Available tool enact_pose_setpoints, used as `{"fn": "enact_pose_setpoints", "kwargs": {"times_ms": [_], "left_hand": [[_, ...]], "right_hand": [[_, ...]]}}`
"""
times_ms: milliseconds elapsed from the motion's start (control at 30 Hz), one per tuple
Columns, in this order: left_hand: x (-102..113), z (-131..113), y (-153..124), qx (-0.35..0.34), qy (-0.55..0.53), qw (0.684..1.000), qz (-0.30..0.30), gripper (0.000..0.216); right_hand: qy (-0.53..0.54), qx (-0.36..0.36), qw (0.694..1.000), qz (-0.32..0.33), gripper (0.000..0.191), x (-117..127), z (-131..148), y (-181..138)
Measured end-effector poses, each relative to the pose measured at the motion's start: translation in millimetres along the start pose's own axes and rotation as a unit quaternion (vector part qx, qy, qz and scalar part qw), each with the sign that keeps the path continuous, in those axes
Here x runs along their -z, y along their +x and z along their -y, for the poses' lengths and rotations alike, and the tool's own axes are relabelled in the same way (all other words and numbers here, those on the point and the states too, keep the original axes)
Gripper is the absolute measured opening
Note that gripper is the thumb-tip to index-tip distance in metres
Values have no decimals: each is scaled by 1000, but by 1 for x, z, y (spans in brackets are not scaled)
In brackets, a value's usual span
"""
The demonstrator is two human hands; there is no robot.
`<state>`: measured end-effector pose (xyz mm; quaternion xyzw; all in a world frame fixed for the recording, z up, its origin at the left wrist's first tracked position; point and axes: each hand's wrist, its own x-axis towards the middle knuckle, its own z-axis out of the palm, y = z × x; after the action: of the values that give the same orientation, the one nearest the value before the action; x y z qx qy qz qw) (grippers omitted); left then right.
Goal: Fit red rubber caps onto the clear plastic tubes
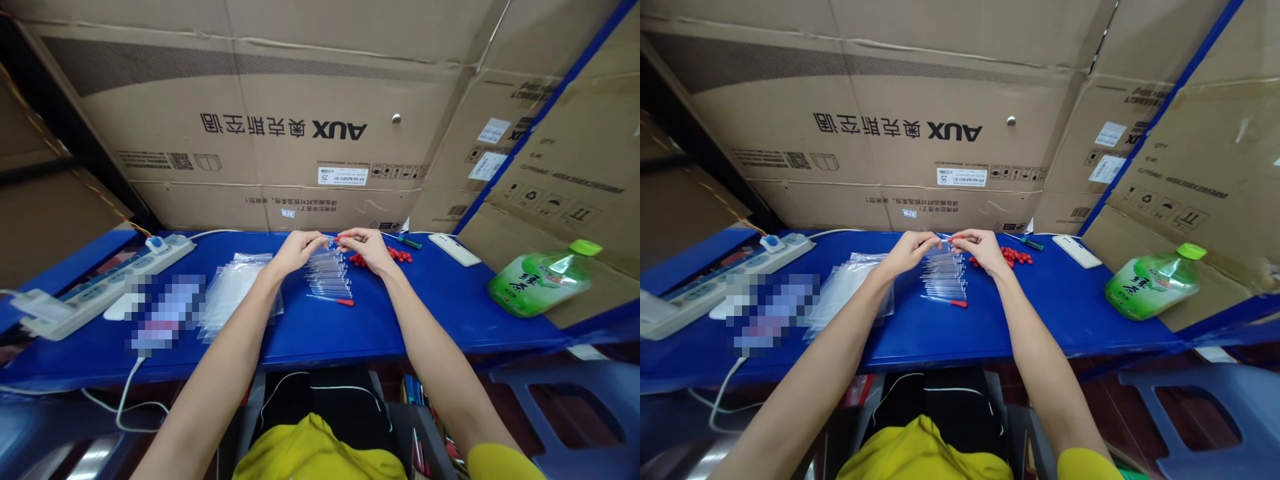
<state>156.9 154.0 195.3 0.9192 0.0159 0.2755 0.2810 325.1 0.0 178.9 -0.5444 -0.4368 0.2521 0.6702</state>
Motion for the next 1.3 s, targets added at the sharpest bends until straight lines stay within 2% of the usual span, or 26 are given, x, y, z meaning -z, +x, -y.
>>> {"fn": "enact_pose_setpoints", "kwargs": {"times_ms": [400, 867, 1033, 1300], "left_hand": [[1, -1, 0, 8, -37, 999, 26, 46], [-6, 1, 2, 15, -86, 996, 22, 45], [-9, 4, 1, 9, -91, 996, 13, 44], [-4, 2, 2, -12, -25, 999, -31, 36]], "right_hand": [[3, -17, 1000, 23, 40, -3, 3, -3], [6, -7, 999, 33, 42, -9, 4, -4], [5, -4, 1000, 31, 44, -11, 2, -4], [-43, 18, 998, 33, 45, -9, 4, -3]]}}
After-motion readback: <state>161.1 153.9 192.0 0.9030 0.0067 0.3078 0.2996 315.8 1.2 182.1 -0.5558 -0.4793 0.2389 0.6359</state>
